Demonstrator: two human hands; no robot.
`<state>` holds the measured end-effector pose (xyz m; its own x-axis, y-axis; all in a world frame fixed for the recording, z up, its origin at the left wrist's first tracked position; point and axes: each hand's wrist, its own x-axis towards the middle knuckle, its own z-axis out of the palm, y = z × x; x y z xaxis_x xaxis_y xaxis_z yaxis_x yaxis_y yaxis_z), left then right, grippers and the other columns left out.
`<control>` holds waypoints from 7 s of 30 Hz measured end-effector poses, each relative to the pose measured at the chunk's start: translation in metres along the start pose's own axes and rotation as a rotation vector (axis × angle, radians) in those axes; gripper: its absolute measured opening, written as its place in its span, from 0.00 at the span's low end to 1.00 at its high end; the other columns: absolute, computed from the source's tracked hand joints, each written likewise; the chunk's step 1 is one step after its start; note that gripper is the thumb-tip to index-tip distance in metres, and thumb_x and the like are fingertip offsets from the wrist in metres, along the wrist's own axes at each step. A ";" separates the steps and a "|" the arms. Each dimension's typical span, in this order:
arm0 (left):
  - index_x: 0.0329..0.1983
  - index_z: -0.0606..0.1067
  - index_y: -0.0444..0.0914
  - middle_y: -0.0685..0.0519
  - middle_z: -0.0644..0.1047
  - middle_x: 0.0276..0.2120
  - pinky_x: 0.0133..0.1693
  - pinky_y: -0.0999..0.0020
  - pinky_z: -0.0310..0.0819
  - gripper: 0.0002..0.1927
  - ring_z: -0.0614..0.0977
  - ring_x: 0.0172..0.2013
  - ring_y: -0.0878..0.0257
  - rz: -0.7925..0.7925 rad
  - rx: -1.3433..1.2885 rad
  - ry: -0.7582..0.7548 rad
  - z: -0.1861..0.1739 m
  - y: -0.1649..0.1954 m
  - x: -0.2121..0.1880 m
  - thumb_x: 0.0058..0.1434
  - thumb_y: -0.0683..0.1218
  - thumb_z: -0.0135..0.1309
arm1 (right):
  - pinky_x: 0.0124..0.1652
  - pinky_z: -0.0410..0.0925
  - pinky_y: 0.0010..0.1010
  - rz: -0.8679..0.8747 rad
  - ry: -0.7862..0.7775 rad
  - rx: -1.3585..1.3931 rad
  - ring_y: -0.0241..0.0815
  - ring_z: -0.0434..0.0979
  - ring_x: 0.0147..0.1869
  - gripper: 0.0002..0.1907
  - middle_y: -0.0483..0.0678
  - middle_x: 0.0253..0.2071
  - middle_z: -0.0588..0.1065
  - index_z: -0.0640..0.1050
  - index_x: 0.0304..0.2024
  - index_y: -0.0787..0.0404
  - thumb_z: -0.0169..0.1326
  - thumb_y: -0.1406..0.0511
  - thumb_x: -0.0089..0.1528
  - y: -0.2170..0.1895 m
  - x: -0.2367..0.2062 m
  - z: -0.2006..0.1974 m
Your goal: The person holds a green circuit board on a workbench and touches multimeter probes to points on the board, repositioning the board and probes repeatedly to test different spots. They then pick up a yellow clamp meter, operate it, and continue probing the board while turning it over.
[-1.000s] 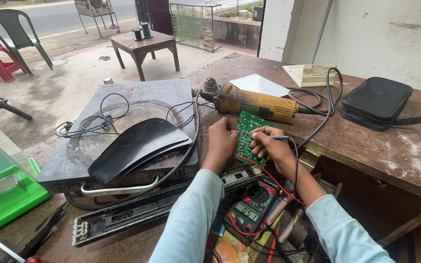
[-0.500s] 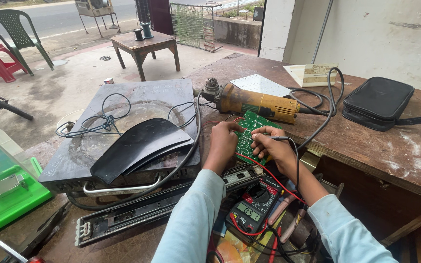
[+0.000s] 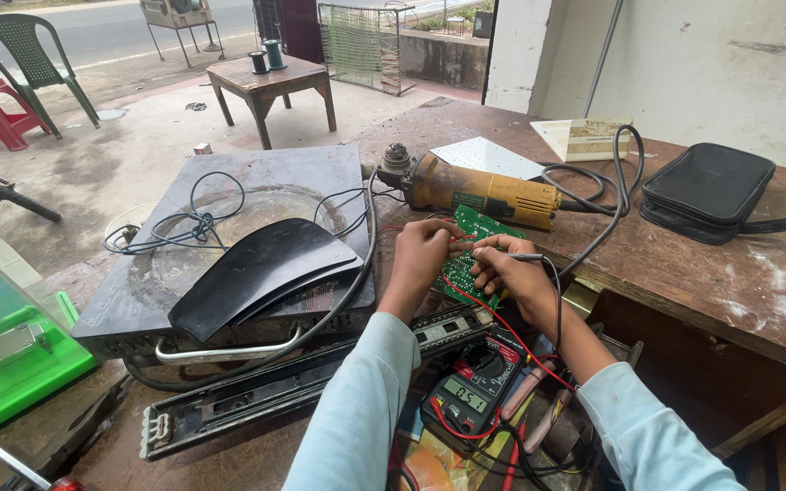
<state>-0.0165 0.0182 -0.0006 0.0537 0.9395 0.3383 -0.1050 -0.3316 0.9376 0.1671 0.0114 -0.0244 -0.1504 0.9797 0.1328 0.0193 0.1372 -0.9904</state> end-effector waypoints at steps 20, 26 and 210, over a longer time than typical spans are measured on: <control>0.56 0.72 0.21 0.34 0.79 0.49 0.52 0.68 0.80 0.16 0.84 0.51 0.54 -0.092 -0.336 -0.188 -0.005 -0.017 0.013 0.69 0.37 0.47 | 0.26 0.69 0.23 0.015 -0.005 0.000 0.35 0.78 0.27 0.09 0.48 0.29 0.77 0.78 0.42 0.65 0.54 0.65 0.64 -0.003 -0.001 0.001; 0.60 0.72 0.26 0.40 0.81 0.50 0.49 0.67 0.81 0.17 0.84 0.49 0.56 -0.084 -0.323 -0.201 -0.004 -0.008 0.008 0.71 0.39 0.44 | 0.27 0.70 0.23 0.011 -0.004 -0.012 0.34 0.78 0.27 0.09 0.48 0.29 0.78 0.77 0.41 0.66 0.53 0.65 0.64 -0.007 -0.004 0.003; 0.37 0.83 0.38 0.42 0.82 0.32 0.41 0.55 0.76 0.08 0.84 0.36 0.46 0.256 0.643 0.137 0.002 0.015 -0.017 0.56 0.44 0.60 | 0.25 0.69 0.22 0.025 0.005 0.026 0.34 0.77 0.25 0.11 0.47 0.28 0.77 0.78 0.40 0.65 0.57 0.62 0.63 -0.006 -0.005 0.006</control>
<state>-0.0169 -0.0026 0.0077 -0.0240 0.8137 0.5808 0.5123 -0.4888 0.7061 0.1616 0.0048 -0.0196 -0.1451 0.9835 0.1077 -0.0028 0.1085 -0.9941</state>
